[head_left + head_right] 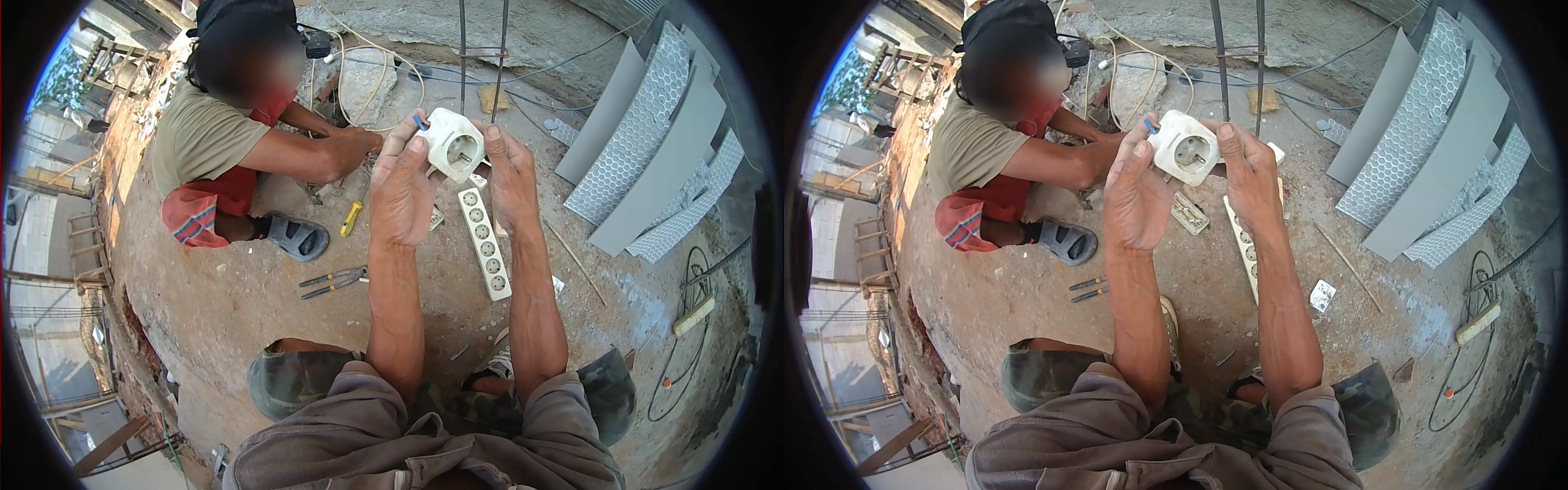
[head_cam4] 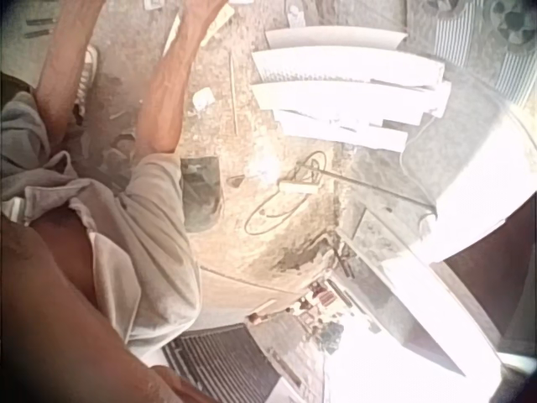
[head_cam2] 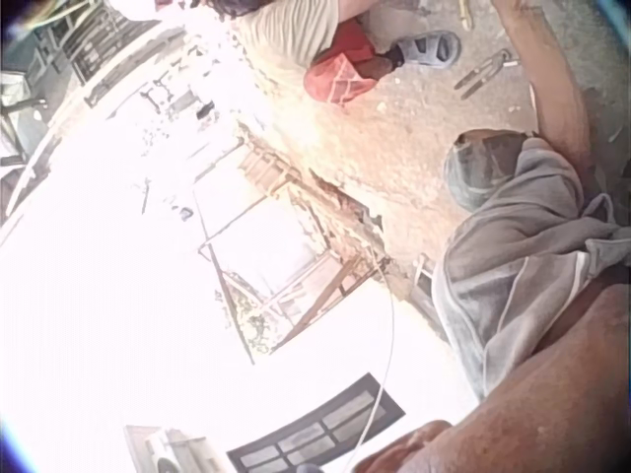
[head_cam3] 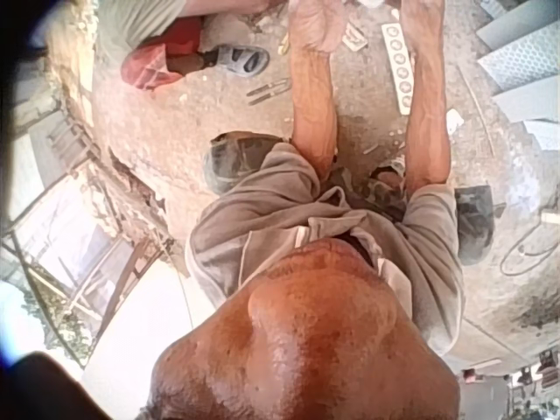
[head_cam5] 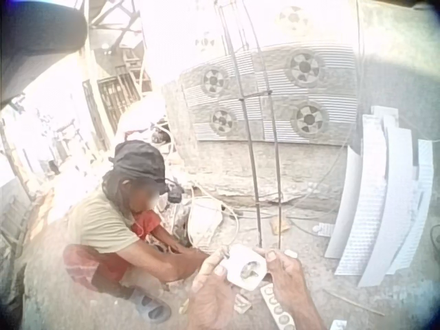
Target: Replacing or repairing internal components and wiring of an electrical power strip extension cord.
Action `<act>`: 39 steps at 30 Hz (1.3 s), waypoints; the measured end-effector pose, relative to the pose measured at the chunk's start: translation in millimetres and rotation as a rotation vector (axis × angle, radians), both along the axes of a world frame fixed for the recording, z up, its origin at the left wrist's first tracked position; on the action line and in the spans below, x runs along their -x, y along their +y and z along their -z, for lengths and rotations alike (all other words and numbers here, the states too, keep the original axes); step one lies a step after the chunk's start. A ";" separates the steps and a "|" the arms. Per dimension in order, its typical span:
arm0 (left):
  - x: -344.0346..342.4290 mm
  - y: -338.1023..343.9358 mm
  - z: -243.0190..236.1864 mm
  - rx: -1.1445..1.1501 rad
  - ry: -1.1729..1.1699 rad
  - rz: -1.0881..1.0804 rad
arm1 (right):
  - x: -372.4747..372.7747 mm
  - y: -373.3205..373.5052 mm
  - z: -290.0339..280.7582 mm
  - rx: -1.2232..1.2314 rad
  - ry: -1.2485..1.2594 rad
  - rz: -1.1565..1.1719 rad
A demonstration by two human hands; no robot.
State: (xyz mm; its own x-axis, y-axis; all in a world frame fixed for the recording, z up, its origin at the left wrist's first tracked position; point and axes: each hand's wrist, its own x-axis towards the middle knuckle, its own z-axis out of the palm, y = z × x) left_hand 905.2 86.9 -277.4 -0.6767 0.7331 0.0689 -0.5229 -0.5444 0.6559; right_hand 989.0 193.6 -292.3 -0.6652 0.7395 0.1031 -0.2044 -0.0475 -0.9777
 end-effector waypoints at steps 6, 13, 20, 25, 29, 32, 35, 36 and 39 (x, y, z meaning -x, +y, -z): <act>-3.1 2.2 2.2 0.046 0.024 0.033 | -7.9 4.1 3.7 0.077 0.027 0.009; 1.7 5.9 21.0 0.011 -0.045 0.161 | -11.0 17.1 11.0 0.179 -0.039 -0.024; 2.7 15.2 58.0 -0.100 -0.099 0.263 | -18.4 24.4 15.0 0.164 -0.133 -0.031; 5.2 8.3 50.6 -0.142 -0.036 0.228 | -20.6 19.4 3.9 0.122 -0.097 -0.024; 4.5 9.5 52.6 -0.182 0.010 0.247 | -25.6 20.3 -4.5 0.110 -0.048 -0.067; 6.6 7.2 52.4 -0.189 0.029 0.218 | -24.6 17.6 -7.6 0.110 -0.017 -0.091; 6.6 7.8 53.6 -0.197 0.033 0.176 | -23.9 16.8 -9.1 0.103 -0.017 -0.095; 7.2 7.3 52.6 -0.196 0.034 0.173 | -22.5 16.7 -8.1 0.110 -0.013 -0.101; 8.8 4.8 50.8 -0.209 0.061 0.178 | -17.1 16.5 -1.3 0.125 -0.010 -0.108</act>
State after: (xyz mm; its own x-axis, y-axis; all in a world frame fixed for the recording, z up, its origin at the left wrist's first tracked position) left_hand 896.4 91.6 -328.3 -0.5288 0.8056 0.2672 -0.5855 -0.5742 0.5723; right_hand 1006.0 210.1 -291.1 -0.7423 0.6701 0.0079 -0.1819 -0.1902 -0.9648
